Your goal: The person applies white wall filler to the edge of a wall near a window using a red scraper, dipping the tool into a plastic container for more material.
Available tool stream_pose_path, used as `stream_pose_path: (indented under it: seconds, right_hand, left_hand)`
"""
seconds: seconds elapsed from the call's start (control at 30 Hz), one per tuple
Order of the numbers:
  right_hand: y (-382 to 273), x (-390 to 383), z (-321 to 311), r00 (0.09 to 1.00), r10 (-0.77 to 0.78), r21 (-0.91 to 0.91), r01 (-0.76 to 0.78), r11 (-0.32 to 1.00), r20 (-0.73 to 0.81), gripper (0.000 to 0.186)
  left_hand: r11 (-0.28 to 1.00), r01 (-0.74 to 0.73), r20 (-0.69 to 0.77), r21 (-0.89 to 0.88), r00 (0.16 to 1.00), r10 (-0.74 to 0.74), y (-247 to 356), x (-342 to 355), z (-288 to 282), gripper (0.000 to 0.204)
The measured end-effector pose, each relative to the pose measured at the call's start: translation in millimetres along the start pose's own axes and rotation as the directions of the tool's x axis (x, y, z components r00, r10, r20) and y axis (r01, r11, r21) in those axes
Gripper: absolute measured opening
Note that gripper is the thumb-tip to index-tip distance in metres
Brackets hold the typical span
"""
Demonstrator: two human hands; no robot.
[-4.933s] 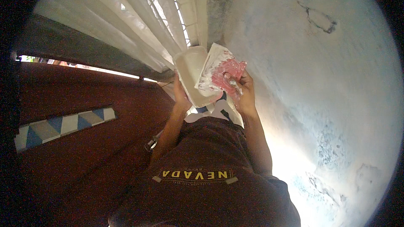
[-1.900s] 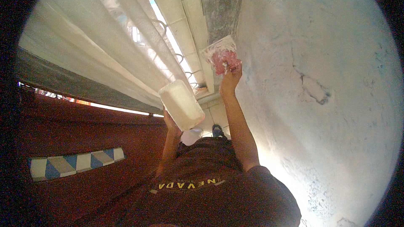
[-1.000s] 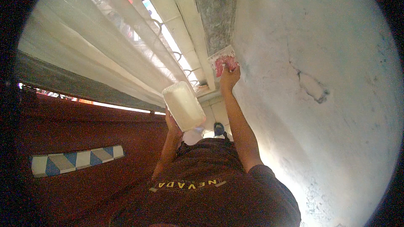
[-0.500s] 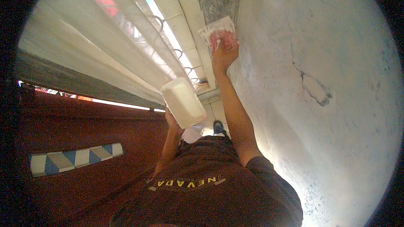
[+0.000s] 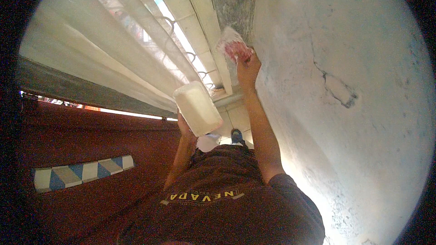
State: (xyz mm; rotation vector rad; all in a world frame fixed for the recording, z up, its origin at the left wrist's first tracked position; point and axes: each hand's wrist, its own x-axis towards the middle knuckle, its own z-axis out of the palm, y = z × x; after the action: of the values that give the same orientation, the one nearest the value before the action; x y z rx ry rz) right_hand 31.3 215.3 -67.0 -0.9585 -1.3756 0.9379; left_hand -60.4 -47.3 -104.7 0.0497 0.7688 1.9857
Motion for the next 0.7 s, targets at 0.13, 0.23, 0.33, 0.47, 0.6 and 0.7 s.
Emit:
stream_pose_path:
  seconds: [0.13,0.23,0.33,0.47,0.6,0.7]
  right_hand:
    - [24,54,-17,0.898,-0.088,-0.088,0.139,0.986,0.431,0.010]
    - [81,49,-17,0.876,-0.078,0.020,0.077,0.997,0.475,0.011]
    - [89,51,-3,0.867,-0.059,0.063,0.032,0.998,0.496,0.010]
    - [99,76,8,0.908,-0.110,-0.081,0.155,0.985,0.405,0.006]
    - [61,61,24,0.959,-0.019,-0.240,0.090,0.967,0.283,0.012]
    - [44,38,25,0.989,-0.037,-0.195,0.064,0.979,0.140,0.017]
  left_hand:
    - [0.994,-0.057,0.015,0.091,0.998,0.056,0,-2,13,0.060]
    - [0.993,-0.071,-0.008,0.095,0.997,0.072,-3,-2,2,0.061]
    - [0.998,-0.057,-0.025,-0.005,0.998,0.056,-3,-1,-21,0.061]
    - [0.999,-0.027,-0.064,0.029,0.998,0.028,-5,0,-24,0.062]
    - [0.999,-0.040,-0.095,0.028,0.995,0.042,1,-1,-32,0.062]
    - [0.995,-0.081,-0.106,0.053,0.991,0.086,0,-2,-36,0.062]
